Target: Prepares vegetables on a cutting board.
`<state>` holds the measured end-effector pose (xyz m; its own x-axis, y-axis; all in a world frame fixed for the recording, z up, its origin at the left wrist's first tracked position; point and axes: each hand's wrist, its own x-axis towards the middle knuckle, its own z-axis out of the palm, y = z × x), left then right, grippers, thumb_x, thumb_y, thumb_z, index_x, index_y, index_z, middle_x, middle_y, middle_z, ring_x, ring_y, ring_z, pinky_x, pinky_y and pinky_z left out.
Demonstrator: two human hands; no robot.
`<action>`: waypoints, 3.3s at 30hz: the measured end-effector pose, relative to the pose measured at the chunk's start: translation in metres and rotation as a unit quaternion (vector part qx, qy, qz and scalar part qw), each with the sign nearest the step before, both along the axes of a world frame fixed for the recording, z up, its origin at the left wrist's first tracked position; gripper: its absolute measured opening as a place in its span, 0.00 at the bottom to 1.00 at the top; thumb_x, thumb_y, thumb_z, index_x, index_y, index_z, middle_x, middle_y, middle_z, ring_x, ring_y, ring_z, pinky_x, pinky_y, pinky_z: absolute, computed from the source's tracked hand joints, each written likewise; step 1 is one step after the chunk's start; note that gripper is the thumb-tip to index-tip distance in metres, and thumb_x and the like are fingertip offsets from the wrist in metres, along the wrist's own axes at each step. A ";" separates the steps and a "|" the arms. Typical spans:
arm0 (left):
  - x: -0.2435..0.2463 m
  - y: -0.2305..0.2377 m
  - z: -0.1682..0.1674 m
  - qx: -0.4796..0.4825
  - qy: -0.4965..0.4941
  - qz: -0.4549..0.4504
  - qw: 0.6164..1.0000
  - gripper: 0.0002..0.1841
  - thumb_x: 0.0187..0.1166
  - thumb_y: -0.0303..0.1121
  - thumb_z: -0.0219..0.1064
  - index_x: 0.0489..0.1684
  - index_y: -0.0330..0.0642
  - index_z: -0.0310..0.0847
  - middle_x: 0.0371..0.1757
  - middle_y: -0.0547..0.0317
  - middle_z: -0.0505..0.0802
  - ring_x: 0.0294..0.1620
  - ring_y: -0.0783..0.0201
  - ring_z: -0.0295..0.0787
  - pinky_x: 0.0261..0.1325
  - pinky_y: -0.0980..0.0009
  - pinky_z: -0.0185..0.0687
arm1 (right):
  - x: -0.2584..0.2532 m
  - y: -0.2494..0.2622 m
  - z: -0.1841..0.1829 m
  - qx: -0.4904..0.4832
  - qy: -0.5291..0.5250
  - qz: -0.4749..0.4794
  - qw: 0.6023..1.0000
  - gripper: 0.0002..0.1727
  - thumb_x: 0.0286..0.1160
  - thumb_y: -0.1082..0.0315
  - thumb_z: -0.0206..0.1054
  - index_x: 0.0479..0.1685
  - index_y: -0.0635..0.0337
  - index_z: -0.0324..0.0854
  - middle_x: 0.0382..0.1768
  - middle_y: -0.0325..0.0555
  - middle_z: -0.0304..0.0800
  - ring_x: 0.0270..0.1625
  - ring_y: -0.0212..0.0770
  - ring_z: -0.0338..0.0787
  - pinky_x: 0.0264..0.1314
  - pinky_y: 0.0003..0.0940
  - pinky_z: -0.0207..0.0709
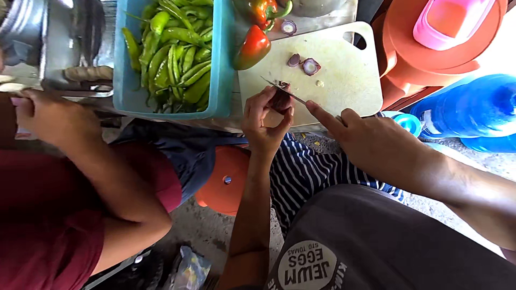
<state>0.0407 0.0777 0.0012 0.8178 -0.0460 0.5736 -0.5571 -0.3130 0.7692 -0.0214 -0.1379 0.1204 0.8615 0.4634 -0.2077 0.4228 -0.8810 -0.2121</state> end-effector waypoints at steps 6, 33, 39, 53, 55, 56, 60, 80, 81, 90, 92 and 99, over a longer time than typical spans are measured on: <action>-0.001 -0.002 -0.001 -0.012 -0.001 0.007 1.000 0.27 0.65 0.27 0.80 0.64 0.24 0.81 0.63 0.41 0.88 0.67 0.60 0.87 0.65 0.67 0.88 | 0.007 -0.001 -0.001 -0.009 -0.009 0.022 1.000 0.43 0.81 0.76 0.61 0.97 0.43 0.49 0.35 0.53 0.75 0.18 0.46 0.78 0.16 0.35 0.67; -0.020 -0.018 0.059 -0.268 0.320 -0.040 0.908 0.20 0.78 0.22 0.63 0.68 0.34 0.70 0.55 0.58 0.90 0.54 0.67 0.90 0.65 0.66 0.86 | 0.025 -0.022 -0.050 0.561 0.174 -0.035 0.809 0.38 0.92 0.58 0.54 0.95 0.63 0.44 0.34 0.37 0.85 0.30 0.26 0.85 0.35 0.22 0.83; -0.023 -0.035 0.064 -0.398 0.355 -0.062 0.843 0.12 0.89 0.23 0.46 0.50 0.45 0.76 0.39 0.64 0.92 0.43 0.72 0.92 0.57 0.74 0.88 | 0.028 -0.010 -0.046 0.485 0.043 0.018 0.874 0.39 0.91 0.52 0.57 0.91 0.70 0.52 0.25 0.35 0.76 0.21 0.23 0.73 0.24 0.18 0.71; -0.018 -0.034 0.063 -0.443 0.395 -0.042 0.804 0.16 0.85 0.26 0.52 0.68 0.41 0.71 0.50 0.55 0.90 0.47 0.61 0.93 0.56 0.62 0.92 | 0.056 -0.016 -0.033 0.525 0.171 -0.079 0.830 0.36 0.94 0.55 0.50 0.98 0.43 0.42 0.18 0.35 0.75 0.11 0.29 0.73 0.08 0.23 0.69; -0.020 -0.036 0.063 -0.436 0.394 -0.035 0.808 0.17 0.86 0.27 0.52 0.71 0.43 0.71 0.47 0.59 0.90 0.42 0.67 0.92 0.51 0.68 0.91 | 0.050 -0.011 -0.038 0.496 0.146 -0.030 0.856 0.38 0.92 0.53 0.52 0.98 0.42 0.41 0.19 0.33 0.77 0.13 0.26 0.73 0.11 0.22 0.69; -0.020 -0.037 0.061 -0.447 0.388 -0.041 0.805 0.16 0.87 0.26 0.52 0.70 0.43 0.71 0.46 0.59 0.91 0.40 0.67 0.92 0.50 0.68 0.91 | 0.050 -0.008 -0.042 0.480 0.126 -0.020 0.868 0.38 0.90 0.51 0.53 0.98 0.44 0.44 0.20 0.31 0.78 0.15 0.24 0.74 0.15 0.21 0.69; -0.015 -0.042 0.060 -0.486 0.388 -0.061 0.781 0.16 0.89 0.22 0.50 0.71 0.40 0.69 0.44 0.57 0.90 0.39 0.65 0.91 0.49 0.68 0.90 | 0.053 0.002 -0.061 0.438 0.038 -0.025 0.898 0.36 0.90 0.46 0.49 0.91 0.58 0.60 0.22 0.30 0.78 0.20 0.20 0.73 0.25 0.20 0.71; -0.025 -0.033 0.062 -0.539 0.428 -0.053 0.724 0.15 0.85 0.21 0.55 0.67 0.38 0.66 0.42 0.53 0.86 0.38 0.63 0.89 0.52 0.68 0.89 | 0.092 -0.001 -0.052 0.388 0.032 -0.179 0.904 0.31 0.96 0.49 0.41 0.82 0.61 0.71 0.21 0.40 0.73 0.17 0.33 0.72 0.22 0.35 0.72; -0.025 -0.031 0.061 -0.543 0.428 -0.048 0.721 0.12 0.86 0.22 0.55 0.63 0.38 0.70 0.42 0.54 0.86 0.38 0.64 0.89 0.51 0.68 0.88 | 0.093 -0.002 -0.050 0.372 0.044 -0.183 0.909 0.31 0.96 0.48 0.41 0.82 0.60 0.71 0.22 0.42 0.74 0.18 0.36 0.72 0.24 0.38 0.72; -0.022 -0.026 0.066 -0.557 0.398 -0.027 0.728 0.17 0.86 0.25 0.57 0.73 0.39 0.72 0.57 0.53 0.85 0.51 0.62 0.88 0.60 0.67 0.85 | 0.092 0.004 -0.046 0.342 0.065 -0.157 0.924 0.40 0.95 0.49 0.46 0.98 0.56 0.34 0.21 0.45 0.73 0.19 0.38 0.74 0.25 0.40 0.74; -0.022 -0.026 0.066 -0.536 0.387 -0.023 0.750 0.17 0.85 0.24 0.58 0.71 0.39 0.74 0.54 0.54 0.86 0.48 0.64 0.88 0.58 0.69 0.86 | 0.089 0.005 -0.048 0.370 0.049 -0.151 0.915 0.40 0.95 0.49 0.47 0.98 0.53 0.33 0.20 0.42 0.73 0.17 0.36 0.74 0.22 0.37 0.73; -0.013 -0.028 0.060 -0.472 0.379 -0.010 0.796 0.18 0.87 0.26 0.59 0.73 0.38 0.75 0.57 0.53 0.87 0.46 0.65 0.88 0.54 0.67 0.87 | 0.081 0.000 -0.052 0.422 0.052 -0.143 0.894 0.40 0.94 0.48 0.46 0.98 0.51 0.36 0.20 0.37 0.73 0.15 0.31 0.74 0.18 0.31 0.73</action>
<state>0.0279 0.0493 0.0615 0.9498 0.0963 -0.2975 0.1807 0.6075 0.7735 0.0594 -0.1383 0.0683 0.9662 0.2565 0.0264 0.1457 -0.4583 -0.8768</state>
